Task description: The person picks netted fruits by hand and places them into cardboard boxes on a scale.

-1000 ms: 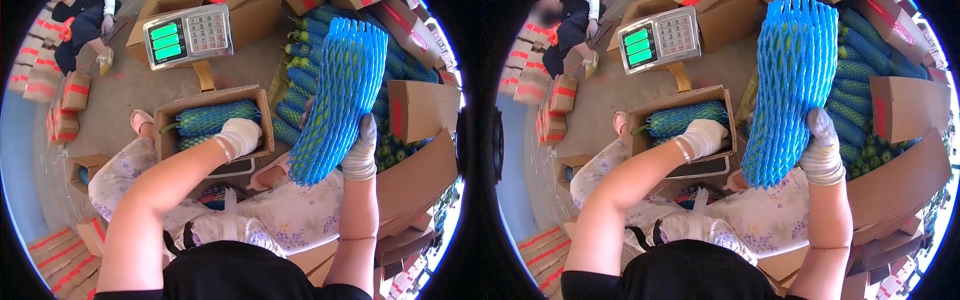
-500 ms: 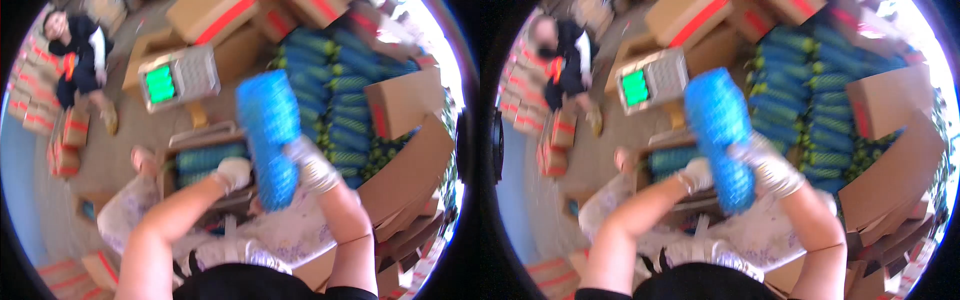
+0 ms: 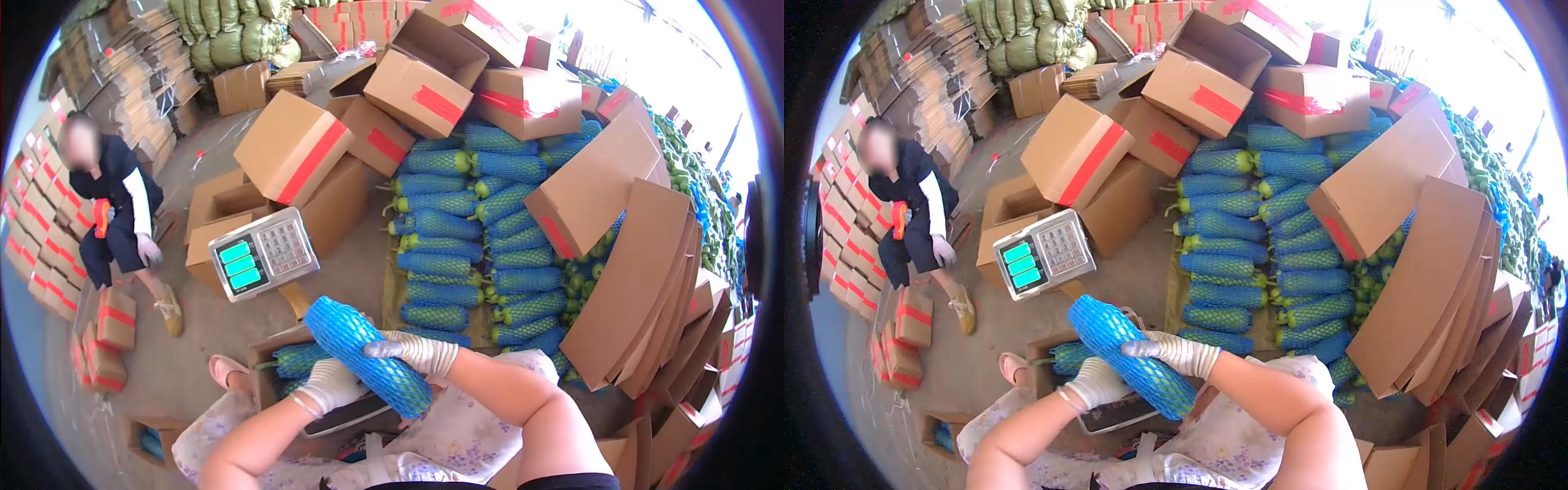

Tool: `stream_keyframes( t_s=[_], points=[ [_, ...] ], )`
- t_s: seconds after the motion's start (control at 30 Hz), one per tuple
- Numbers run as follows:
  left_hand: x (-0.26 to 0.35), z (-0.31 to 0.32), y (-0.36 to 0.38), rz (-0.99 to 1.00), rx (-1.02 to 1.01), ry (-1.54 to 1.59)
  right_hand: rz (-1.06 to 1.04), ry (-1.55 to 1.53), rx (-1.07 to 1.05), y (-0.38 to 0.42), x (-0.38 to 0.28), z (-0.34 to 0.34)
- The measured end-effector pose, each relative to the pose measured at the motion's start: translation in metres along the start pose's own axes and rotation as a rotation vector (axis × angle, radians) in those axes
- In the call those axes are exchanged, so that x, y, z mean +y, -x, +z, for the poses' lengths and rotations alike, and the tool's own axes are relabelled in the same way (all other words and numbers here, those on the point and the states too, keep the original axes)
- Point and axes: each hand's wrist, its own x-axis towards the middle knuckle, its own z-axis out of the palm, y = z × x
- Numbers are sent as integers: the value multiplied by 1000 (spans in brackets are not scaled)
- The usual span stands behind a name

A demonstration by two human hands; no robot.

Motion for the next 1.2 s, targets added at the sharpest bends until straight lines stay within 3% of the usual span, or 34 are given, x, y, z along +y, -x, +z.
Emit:
stream_keyframes(
  t_s=[0.03,0.1,0.13,0.2,0.23,0.33,0.37,0.43,0.5,0.57,0.63,0.7,0.73,0.77,0.83,1.1,1.2],
  points=[
    [7,-20,11,-10,5,-6,47,-20,4,3,-2,2],
    [22,-67,27,-310,-336,50,11,-32,21,3,-1,3],
    [19,-71,41,-318,-330,44,21,-63,58,5,-2,4],
    [11,-71,73,-144,12,126,41,-95,106,6,0,3],
    [9,-79,81,-144,14,126,40,-94,107,5,0,1],
    [2,-85,113,-138,303,61,25,-77,122,6,1,6],
    [0,-86,120,-165,391,74,-69,-48,76,-7,7,1],
    [4,-94,138,-265,570,265,10,-83,165,-2,14,-6],
    [2,-99,159,-349,816,713,123,-195,210,4,5,6],
    [2,-114,168,-255,1117,926,262,-268,275,2,2,6],
    [-15,-126,188,-83,1302,1122,47,-115,379,-9,8,11],
    [-17,-141,202,-149,1690,1295,22,-31,329,-9,6,9],
    [-23,-147,212,-167,1770,1279,41,-34,320,-9,7,8],
    [-33,-148,230,-180,1780,1272,38,1,291,-9,6,6],
    [-50,-149,260,94,1527,1554,37,36,259,-11,5,6],
    [-55,-130,260,-18,1568,1573,80,121,254,-8,2,3],
    [-60,-128,257,63,1409,1565,46,92,280,-7,1,5]
  ],
)
